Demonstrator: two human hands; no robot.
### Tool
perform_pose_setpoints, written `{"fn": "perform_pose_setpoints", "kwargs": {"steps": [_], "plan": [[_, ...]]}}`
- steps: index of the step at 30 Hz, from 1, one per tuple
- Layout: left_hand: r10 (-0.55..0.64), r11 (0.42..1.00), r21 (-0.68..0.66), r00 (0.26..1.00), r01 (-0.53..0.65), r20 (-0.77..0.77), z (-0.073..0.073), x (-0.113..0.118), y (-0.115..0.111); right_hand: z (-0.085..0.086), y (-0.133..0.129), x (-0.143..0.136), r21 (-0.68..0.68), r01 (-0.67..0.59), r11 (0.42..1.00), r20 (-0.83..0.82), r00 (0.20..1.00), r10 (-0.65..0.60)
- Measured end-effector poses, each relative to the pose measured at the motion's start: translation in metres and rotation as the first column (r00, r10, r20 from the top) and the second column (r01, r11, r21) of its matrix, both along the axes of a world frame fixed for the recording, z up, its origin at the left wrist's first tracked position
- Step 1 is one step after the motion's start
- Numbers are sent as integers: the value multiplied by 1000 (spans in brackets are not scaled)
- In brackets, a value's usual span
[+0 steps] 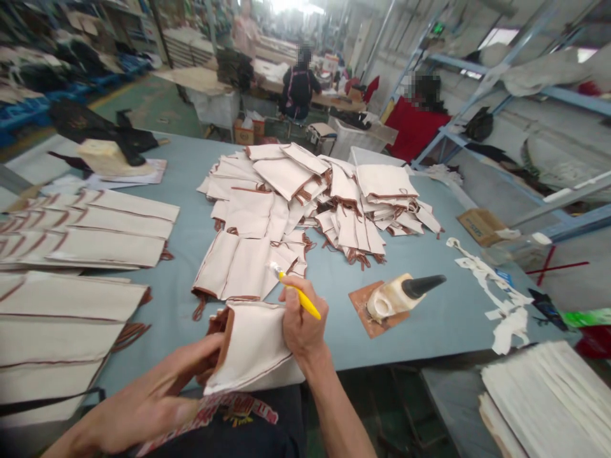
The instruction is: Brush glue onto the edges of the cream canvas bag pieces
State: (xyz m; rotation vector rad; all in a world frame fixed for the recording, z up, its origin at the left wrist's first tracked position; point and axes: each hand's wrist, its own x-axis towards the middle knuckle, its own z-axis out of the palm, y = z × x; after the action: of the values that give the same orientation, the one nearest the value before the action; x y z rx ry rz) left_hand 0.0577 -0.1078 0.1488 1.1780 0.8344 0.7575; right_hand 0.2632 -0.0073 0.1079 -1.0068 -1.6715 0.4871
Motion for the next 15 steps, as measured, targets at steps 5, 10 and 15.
{"fn": "perform_pose_setpoints", "kwargs": {"steps": [5,10,15], "plan": [[143,988,-58,990,-144,-16,0,-2,19,14,-17,10,197,-32,980,75,997,18],[201,976,-75,978,-206,-58,1,9,28,12,-35,16,240,-95,966,112,991,69],[83,979,-183,996,-89,-42,3,14,25,23,-53,33,46,106,993,-207,974,-95]]}}
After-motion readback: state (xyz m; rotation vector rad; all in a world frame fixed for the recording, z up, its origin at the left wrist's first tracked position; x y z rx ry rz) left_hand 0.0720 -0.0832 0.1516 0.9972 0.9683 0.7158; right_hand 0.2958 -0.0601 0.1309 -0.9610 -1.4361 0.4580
